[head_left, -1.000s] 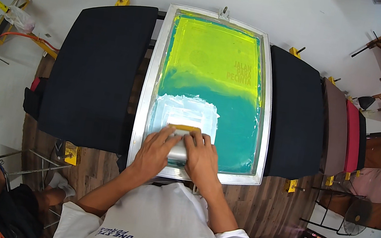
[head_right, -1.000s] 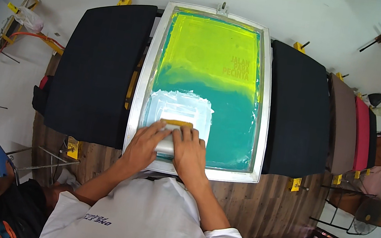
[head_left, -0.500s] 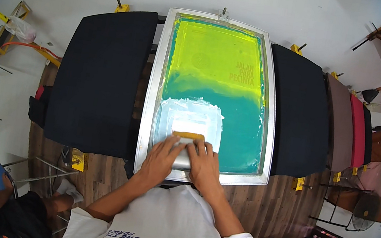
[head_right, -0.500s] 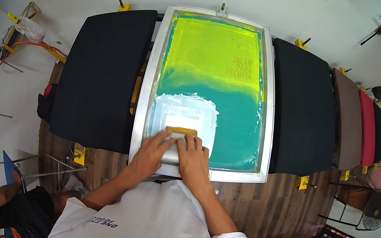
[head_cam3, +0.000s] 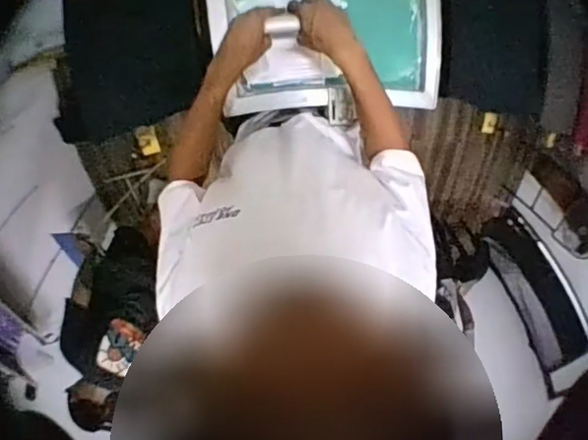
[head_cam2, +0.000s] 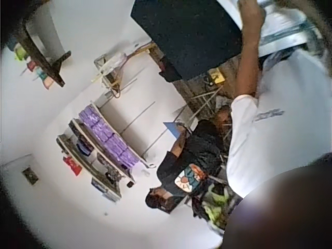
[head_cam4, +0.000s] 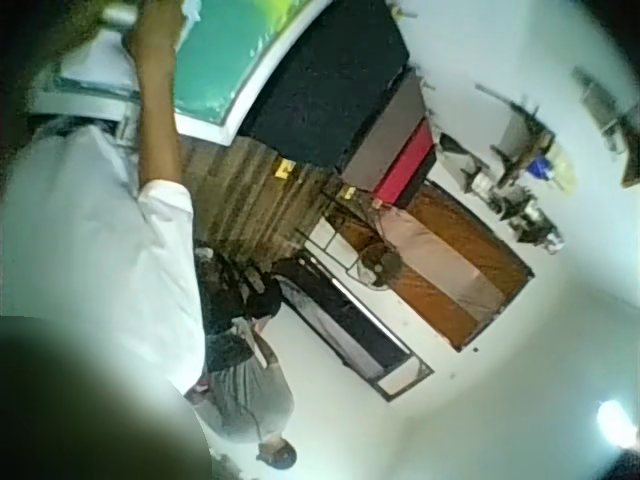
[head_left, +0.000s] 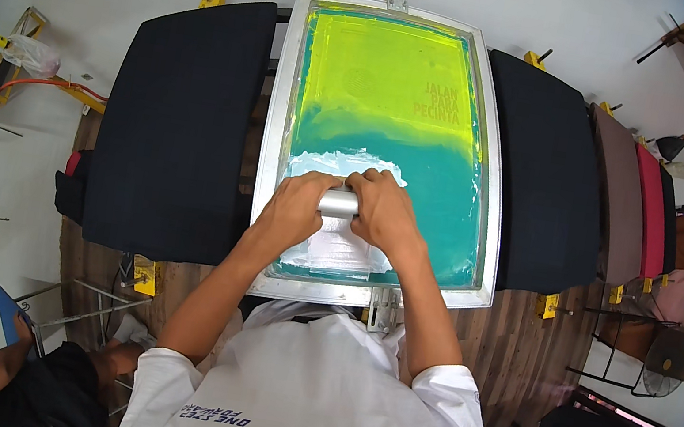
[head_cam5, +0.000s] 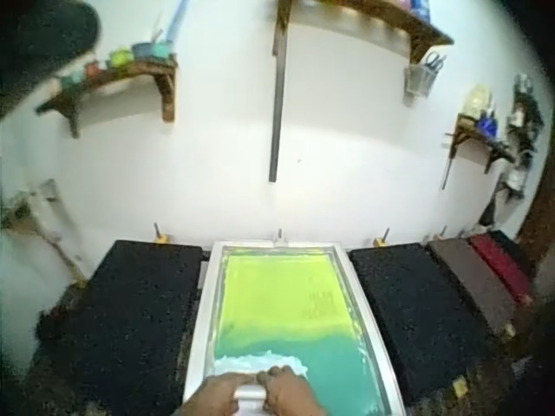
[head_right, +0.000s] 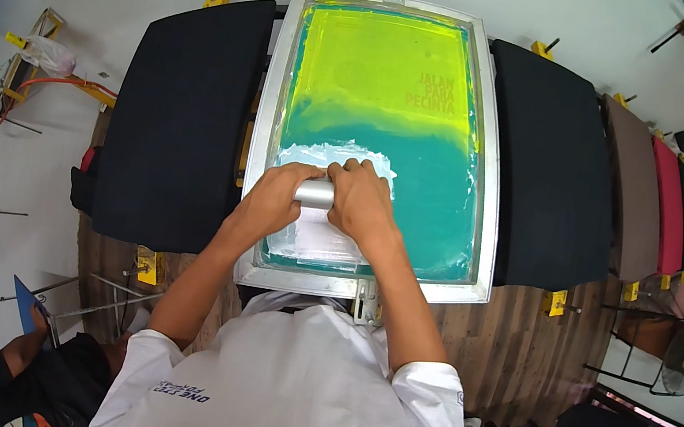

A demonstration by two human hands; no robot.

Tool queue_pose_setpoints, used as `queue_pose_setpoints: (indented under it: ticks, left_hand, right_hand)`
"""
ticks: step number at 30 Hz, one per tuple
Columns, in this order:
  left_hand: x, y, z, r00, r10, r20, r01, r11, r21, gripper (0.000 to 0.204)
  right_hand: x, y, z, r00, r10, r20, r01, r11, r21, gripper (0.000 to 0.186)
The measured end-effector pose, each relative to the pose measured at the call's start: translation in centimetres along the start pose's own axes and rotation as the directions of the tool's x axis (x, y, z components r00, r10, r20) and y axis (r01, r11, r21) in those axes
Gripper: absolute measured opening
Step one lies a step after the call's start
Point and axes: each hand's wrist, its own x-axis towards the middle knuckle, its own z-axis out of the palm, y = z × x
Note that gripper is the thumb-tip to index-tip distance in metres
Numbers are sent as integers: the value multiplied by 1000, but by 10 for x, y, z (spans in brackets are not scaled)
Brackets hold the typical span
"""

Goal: Applying ink to a garment using a screen and squeegee.

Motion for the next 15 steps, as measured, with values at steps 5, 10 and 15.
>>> queue_pose_setpoints:
  ticks: [5, 10, 15]
  left_hand:
    - [-14, 10, -2, 996, -27, 85, 26, 1000, 10, 42]
    - [-70, 28, 8, 993, -15, 121, 20, 999, -38, 47]
    - [-77, 48, -2, 938, -132, 320, 159, 986, -59, 40]
  right_hand:
    - [-19, -2, 1, 1000, -24, 5, 23, 992, 125, 35]
    - [-71, -25, 6, 997, 8, 81, -20, 988, 154, 42]
    - [-87, -29, -4, 976, 5, 220, -37, 989, 143, 38]
